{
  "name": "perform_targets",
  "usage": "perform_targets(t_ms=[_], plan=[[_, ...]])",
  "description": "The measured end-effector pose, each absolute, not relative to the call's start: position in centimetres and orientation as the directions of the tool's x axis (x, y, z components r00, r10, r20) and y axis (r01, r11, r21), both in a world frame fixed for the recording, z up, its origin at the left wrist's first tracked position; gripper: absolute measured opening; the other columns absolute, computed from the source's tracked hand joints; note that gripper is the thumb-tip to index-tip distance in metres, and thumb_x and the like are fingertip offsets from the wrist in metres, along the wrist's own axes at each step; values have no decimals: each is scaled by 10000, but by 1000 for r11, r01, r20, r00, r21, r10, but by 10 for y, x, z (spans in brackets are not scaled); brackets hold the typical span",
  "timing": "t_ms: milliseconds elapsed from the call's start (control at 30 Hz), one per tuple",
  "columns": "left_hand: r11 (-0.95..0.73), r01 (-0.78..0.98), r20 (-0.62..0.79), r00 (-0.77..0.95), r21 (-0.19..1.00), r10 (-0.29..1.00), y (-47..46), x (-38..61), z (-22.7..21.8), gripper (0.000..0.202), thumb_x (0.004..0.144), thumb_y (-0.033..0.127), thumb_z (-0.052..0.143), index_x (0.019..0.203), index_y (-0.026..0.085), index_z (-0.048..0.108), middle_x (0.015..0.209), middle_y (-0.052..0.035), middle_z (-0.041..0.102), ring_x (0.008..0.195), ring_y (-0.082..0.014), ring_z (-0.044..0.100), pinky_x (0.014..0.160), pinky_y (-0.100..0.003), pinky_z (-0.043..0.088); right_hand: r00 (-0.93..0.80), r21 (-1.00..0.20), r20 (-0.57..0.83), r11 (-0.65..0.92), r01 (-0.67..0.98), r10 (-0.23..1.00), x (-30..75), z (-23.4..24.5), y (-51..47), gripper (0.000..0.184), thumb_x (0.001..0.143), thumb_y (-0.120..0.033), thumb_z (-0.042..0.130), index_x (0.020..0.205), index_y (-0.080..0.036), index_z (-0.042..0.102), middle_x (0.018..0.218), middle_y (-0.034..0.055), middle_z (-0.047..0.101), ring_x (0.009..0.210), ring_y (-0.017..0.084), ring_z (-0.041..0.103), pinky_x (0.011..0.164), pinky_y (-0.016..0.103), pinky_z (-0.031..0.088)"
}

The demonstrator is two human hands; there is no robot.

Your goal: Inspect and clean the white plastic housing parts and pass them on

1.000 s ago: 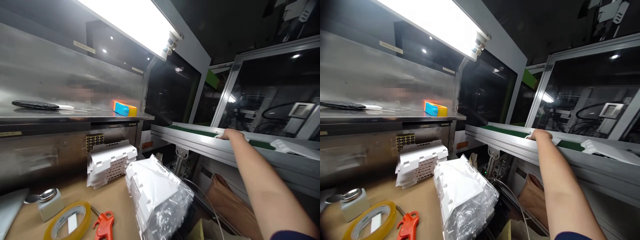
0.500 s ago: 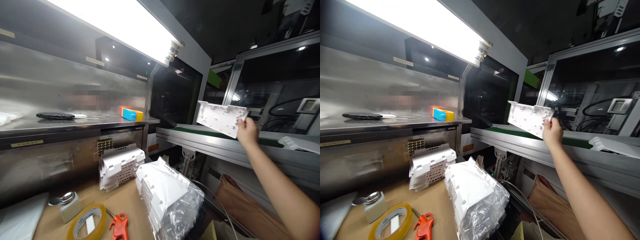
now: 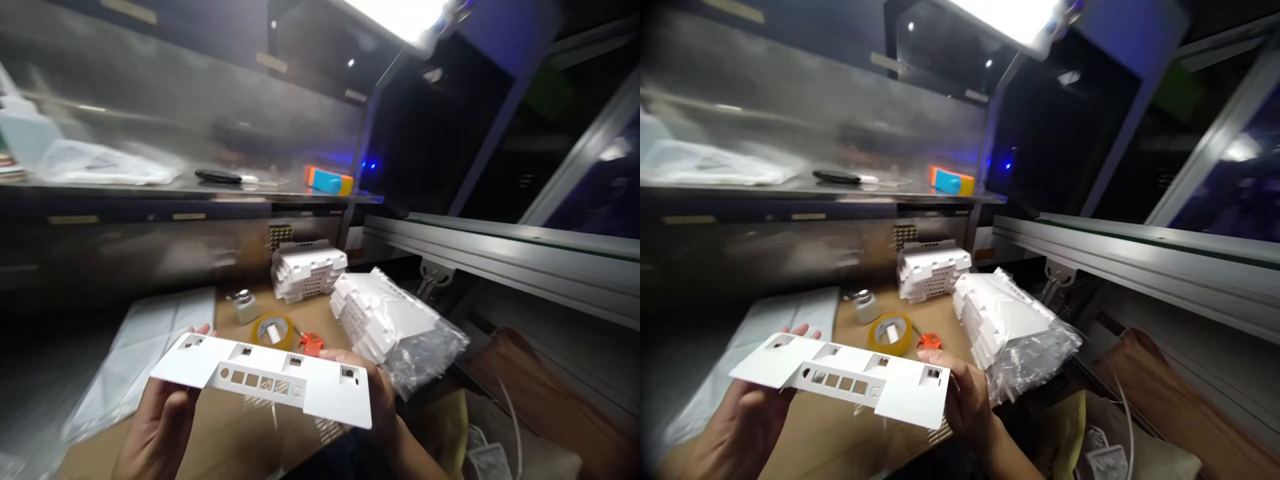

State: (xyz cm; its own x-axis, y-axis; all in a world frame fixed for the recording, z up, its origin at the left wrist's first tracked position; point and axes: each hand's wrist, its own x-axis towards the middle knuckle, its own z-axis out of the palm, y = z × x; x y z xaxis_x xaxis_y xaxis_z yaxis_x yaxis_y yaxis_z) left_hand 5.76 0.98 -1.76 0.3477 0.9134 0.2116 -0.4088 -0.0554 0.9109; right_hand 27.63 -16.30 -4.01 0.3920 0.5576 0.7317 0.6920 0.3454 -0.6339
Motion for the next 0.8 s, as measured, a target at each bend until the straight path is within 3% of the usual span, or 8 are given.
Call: perform_targets(t_ms=[100, 233, 333, 433, 567, 800], plan=[[-75, -412, 184, 232, 908, 955, 10, 30, -23, 601, 847, 475, 788, 1389, 279, 616, 1536, -63, 554, 1482, -369, 403, 1292, -542, 208, 386, -689, 707, 452, 567, 593, 245, -67, -142, 539, 891, -159, 671, 1372, -393, 603, 1291, 31, 735, 1153, 288, 727, 961, 481, 623], [-165, -396, 236, 136, 903, 962, 9, -6, -29, 829, 677, 598, 882, 1387, 259, 619, 1484, -83, 584, 1458, -416, 421, 1254, -583, 282, 372, -745, 642, 431, 509, 671, 224, -83, -128, 585, 903, -133, 653, 1392, -449, 594, 1385, -12, 679, 1221, 274, 691, 1050, 494, 572], [-210, -391, 256, 67, 896, 964, 5, -22, -35, 872, 597, 588, 931, 1352, 263, 638, 1385, -66, 656, 1443, -405, 444, 1235, -562, 338, 377, -768, 594, 361, 529, 711, 217, -87, -121, 596, 922, -129, 633, 1432, -430, 570, 1410, -8, 662, 1256, 277, 668, 1090, 505, 542], [-275, -328, 294, 9, 904, 956, 3, -30, -43, 857, 621, 597, 913, 1347, 235, 636, 1376, -70, 664, 1431, -394, 462, 1238, -527, 348, 341, -769, 570, 339, 542, 747, 217, -91, -118, 559, 952, -153, 594, 1449, -406, 562, 1420, -6, 655, 1297, 277, 638, 1126, 518, 510], [-334, -187, 347, 45, 924, 937, 1, -31, -54, 794, 769, 612, 804, 1427, 227, 584, 1434, -97, 624, 1423, -383, 478, 1251, -515, 328, 304, -758, 560, 329, 563, 771, 223, -100, -122, 548, 973, -147, 558, 1466, -386, 550, 1418, 6, 658, 1323, 260, 618, 1138, 490, 501], [-295, -196, 320, 111, 935, 941, -4, -24, -64, 776, 797, 552, 817, 1460, 236, 565, 1475, -134, 592, 1427, -343, 483, 1240, -440, 339, 428, -830, 476, 232, 507, 768, 230, -109, -135, 462, 958, -254, 637, 1410, -343, 624, 1340, 41, 710, 1236, 281, 677, 1090, 466, 533]])
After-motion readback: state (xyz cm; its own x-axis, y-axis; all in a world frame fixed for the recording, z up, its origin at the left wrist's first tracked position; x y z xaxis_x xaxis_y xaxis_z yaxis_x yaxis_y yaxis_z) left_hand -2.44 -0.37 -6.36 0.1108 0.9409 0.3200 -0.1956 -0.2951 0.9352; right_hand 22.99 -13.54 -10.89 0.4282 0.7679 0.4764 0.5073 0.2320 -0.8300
